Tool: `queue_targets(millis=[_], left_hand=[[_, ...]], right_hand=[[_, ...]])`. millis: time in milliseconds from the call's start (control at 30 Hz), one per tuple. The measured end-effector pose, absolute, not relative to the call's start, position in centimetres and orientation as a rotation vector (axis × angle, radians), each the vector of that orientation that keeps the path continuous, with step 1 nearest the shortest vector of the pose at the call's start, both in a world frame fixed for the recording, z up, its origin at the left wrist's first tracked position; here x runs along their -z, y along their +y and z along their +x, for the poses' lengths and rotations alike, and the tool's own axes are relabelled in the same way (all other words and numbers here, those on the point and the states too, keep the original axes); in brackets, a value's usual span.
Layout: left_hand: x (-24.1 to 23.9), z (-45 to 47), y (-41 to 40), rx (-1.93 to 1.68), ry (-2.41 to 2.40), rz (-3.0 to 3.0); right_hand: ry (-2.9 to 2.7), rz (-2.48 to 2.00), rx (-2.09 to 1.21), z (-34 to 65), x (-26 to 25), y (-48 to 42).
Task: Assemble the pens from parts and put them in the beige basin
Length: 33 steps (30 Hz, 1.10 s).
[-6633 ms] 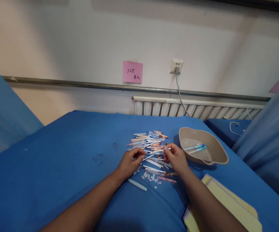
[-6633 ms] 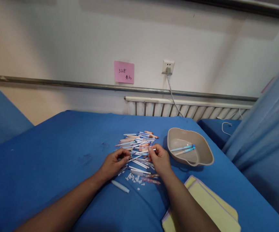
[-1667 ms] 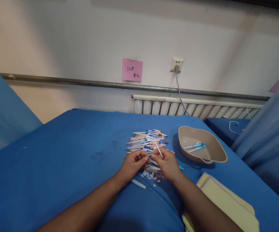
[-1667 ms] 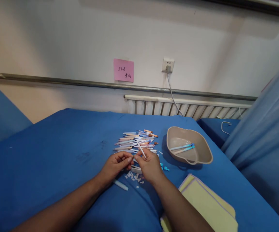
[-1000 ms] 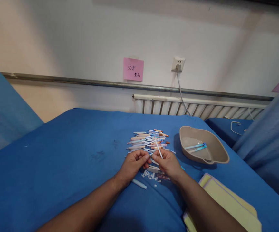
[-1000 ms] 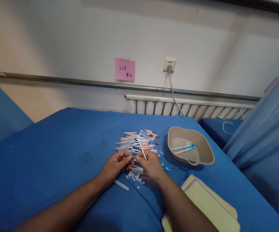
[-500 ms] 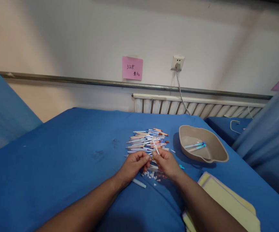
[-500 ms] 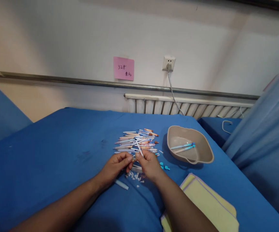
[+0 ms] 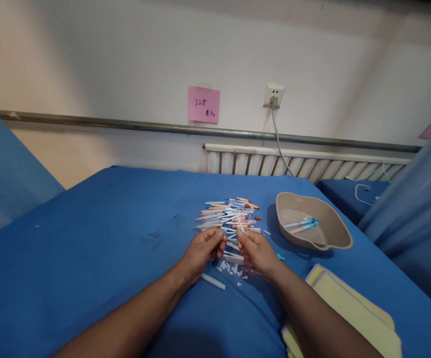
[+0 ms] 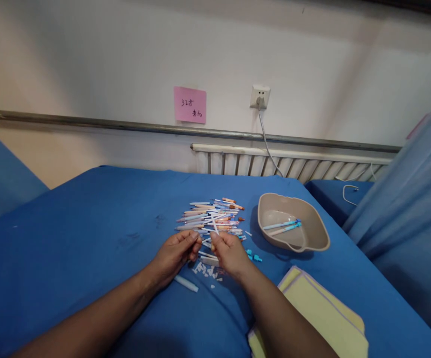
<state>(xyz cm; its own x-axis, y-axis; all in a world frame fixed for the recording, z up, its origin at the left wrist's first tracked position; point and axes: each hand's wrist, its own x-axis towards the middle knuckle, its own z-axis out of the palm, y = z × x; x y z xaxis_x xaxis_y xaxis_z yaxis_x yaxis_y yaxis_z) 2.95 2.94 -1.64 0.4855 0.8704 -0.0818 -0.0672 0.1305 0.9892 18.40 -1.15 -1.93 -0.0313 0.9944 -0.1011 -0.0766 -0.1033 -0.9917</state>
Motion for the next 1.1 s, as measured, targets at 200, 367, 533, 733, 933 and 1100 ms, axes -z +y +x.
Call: queue_targets(millis=[200, 367, 533, 733, 933, 1100], left_hand=[[1.7, 2.8, 2.5, -0.786, 1.009, 1.92], [2.0, 2.8, 1.9, -0.765, 1.025, 2.207], [2.2, 3.1, 1.7, -0.842, 0.992, 1.942], [1.8, 3.3, 1.6, -0.909, 0.974, 1.819], [2.1, 3.5, 1.9, -0.932, 0.962, 1.686], [1.9, 3.5, 2.4, -0.976, 0.973, 1.431]], right_hand=[[-1.092, -1.278, -1.238, 19.1, 2.6, -0.4], [-1.199, -1.315, -1.145, 19.2, 3.8, -0.1], [-1.351, -1.329, -0.928, 19.2, 3.9, 0.0], [-1.424, -1.352, -0.867, 19.0, 3.8, -0.2], [-1.378, -1.363, -0.847, 18.8, 3.5, -0.6], [-1.198, -1.372, -0.802, 19.5, 2.4, -0.7]])
